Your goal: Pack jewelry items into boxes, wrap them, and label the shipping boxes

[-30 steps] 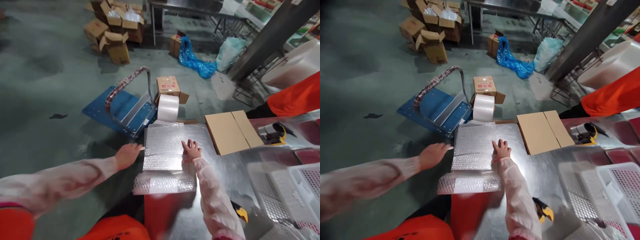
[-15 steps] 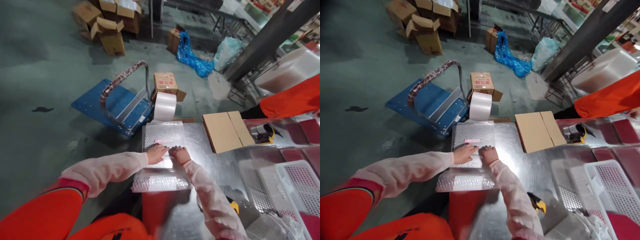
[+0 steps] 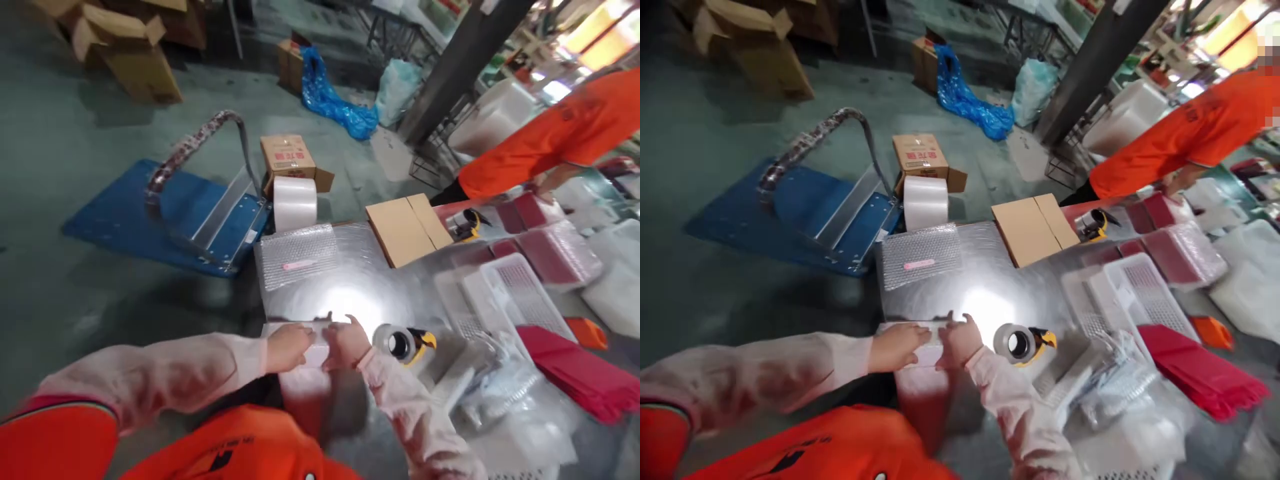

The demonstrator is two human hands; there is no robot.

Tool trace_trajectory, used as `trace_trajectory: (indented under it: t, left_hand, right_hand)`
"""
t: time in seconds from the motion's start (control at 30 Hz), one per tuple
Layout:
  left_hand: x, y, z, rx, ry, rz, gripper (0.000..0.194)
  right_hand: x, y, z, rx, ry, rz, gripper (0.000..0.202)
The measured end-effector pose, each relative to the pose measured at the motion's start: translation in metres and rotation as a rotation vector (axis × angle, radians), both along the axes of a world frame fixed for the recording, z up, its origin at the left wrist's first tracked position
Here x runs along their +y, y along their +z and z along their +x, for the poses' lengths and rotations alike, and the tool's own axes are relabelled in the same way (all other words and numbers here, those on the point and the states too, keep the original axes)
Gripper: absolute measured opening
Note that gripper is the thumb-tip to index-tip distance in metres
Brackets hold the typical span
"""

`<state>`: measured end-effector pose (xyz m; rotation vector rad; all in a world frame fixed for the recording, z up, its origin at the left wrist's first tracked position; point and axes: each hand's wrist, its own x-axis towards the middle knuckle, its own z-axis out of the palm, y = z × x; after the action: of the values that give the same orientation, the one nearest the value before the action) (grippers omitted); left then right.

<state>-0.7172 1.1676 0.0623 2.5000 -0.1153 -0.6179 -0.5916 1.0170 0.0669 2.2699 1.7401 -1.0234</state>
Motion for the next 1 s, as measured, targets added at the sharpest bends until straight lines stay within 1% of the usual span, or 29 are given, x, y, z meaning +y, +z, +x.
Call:
trace_trajectory:
  t: [0.03, 0.07, 0.1, 0.13, 0.2, 0.23, 0.27, 0.3, 0.33, 0.37, 0.4, 0.43, 0.47, 0.53, 0.57, 0.6, 0.63, 0.7, 0.73, 0.8, 0.83, 0.9, 0.93, 0.97, 1.0]
  left_hand:
    - [-0.019, -0.004, -0.006, -0.082, -0.028, 0.036, 0.035]
    - [-0.038, -0.010, -0.012, -0.173, -0.068, 0.061, 0.035]
    - [-0.058, -0.017, -0.018, -0.267, -0.123, 0.066, 0.037]
    - [-0.077, -0.024, -0.023, -0.363, -0.188, 0.041, 0.039]
    - [-0.110, -0.040, -0.033, -0.503, -0.369, -0.049, 0.039]
    - [-0.124, -0.046, -0.037, -0.537, -0.469, -0.093, 0.036]
    - [-0.135, -0.051, -0.040, -0.540, -0.559, -0.131, 0.032]
    - [-0.144, -0.054, -0.039, -0.513, -0.622, -0.160, 0.026]
    - [-0.152, -0.054, -0.035, -0.467, -0.638, -0.182, 0.022]
    - [-0.161, -0.051, -0.025, -0.418, -0.606, -0.196, 0.020]
    - [-0.170, -0.046, -0.011, -0.377, -0.535, -0.198, 0.021]
    - [-0.180, -0.040, 0.007, -0.340, -0.427, -0.179, 0.025]
    - [-0.192, -0.032, 0.027, -0.324, -0.316, -0.147, 0.033]
    - [-0.218, -0.017, 0.070, -0.250, -0.124, -0.001, 0.053]
    - [-0.230, -0.012, 0.088, -0.223, -0.081, 0.050, 0.062]
    - [-0.240, -0.008, 0.103, -0.192, -0.047, 0.097, 0.065]
    - [-0.248, -0.005, 0.114, -0.166, -0.034, 0.128, 0.064]
    - [-0.252, -0.002, 0.122, -0.132, -0.040, 0.156, 0.059]
    - [-0.249, 0.000, 0.120, -0.118, -0.046, 0.163, 0.058]
    - [-0.231, 0.007, 0.106, -0.089, -0.055, 0.167, 0.056]
    - [-0.218, 0.014, 0.094, -0.076, -0.056, 0.168, 0.053]
    - [-0.188, 0.032, 0.062, -0.055, -0.051, 0.153, 0.050]
    - [-0.174, 0.043, 0.041, -0.059, -0.040, 0.138, 0.058]
    - [-0.161, 0.054, 0.019, -0.067, -0.015, 0.078, 0.070]
    - [-0.152, 0.065, -0.005, -0.064, 0.021, 0.012, 0.075]
  right_hand:
    - [-0.026, 0.002, -0.016, -0.064, -0.076, 0.035, 0.069]
    - [-0.054, 0.004, -0.034, -0.140, -0.181, 0.077, 0.066]
    - [-0.084, 0.003, -0.055, -0.234, -0.314, 0.122, 0.064]
    - [-0.114, 0.001, -0.078, -0.335, -0.450, 0.164, 0.061]
    - [-0.167, -0.009, -0.125, -0.538, -0.688, 0.226, 0.050]
    - [-0.188, -0.017, -0.147, -0.610, -0.753, 0.255, 0.044]
    - [-0.205, -0.026, -0.166, -0.653, -0.776, 0.302, 0.040]
    - [-0.217, -0.036, -0.183, -0.672, -0.766, 0.361, 0.037]
    - [-0.226, -0.046, -0.197, -0.674, -0.736, 0.433, 0.035]
    - [-0.230, -0.055, -0.208, -0.669, -0.704, 0.510, 0.034]
    - [-0.232, -0.063, -0.217, -0.667, -0.684, 0.580, 0.035]
    - [-0.231, -0.070, -0.224, -0.670, -0.687, 0.634, 0.036]
    - [-0.229, -0.076, -0.230, -0.677, -0.708, 0.671, 0.036]
    - [-0.222, -0.085, -0.238, -0.683, -0.774, 0.701, 0.037]
    - [-0.220, -0.089, -0.241, -0.682, -0.805, 0.702, 0.038]
    - [-0.218, -0.092, -0.243, -0.682, -0.827, 0.700, 0.039]
    - [-0.216, -0.095, -0.244, -0.682, -0.839, 0.697, 0.040]
    - [-0.217, -0.099, -0.245, -0.679, -0.830, 0.690, 0.042]
    - [-0.218, -0.100, -0.245, -0.670, -0.813, 0.687, 0.043]
    - [-0.222, -0.101, -0.245, -0.630, -0.775, 0.684, 0.045]
    - [-0.224, -0.101, -0.245, -0.599, -0.762, 0.685, 0.045]
    - [-0.227, -0.100, -0.246, -0.527, -0.762, 0.693, 0.041]
    - [-0.227, -0.100, -0.247, -0.491, -0.766, 0.700, 0.039]
    - [-0.227, -0.100, -0.247, -0.461, -0.775, 0.704, 0.037]
    - [-0.227, -0.100, -0.247, -0.439, -0.781, 0.706, 0.035]
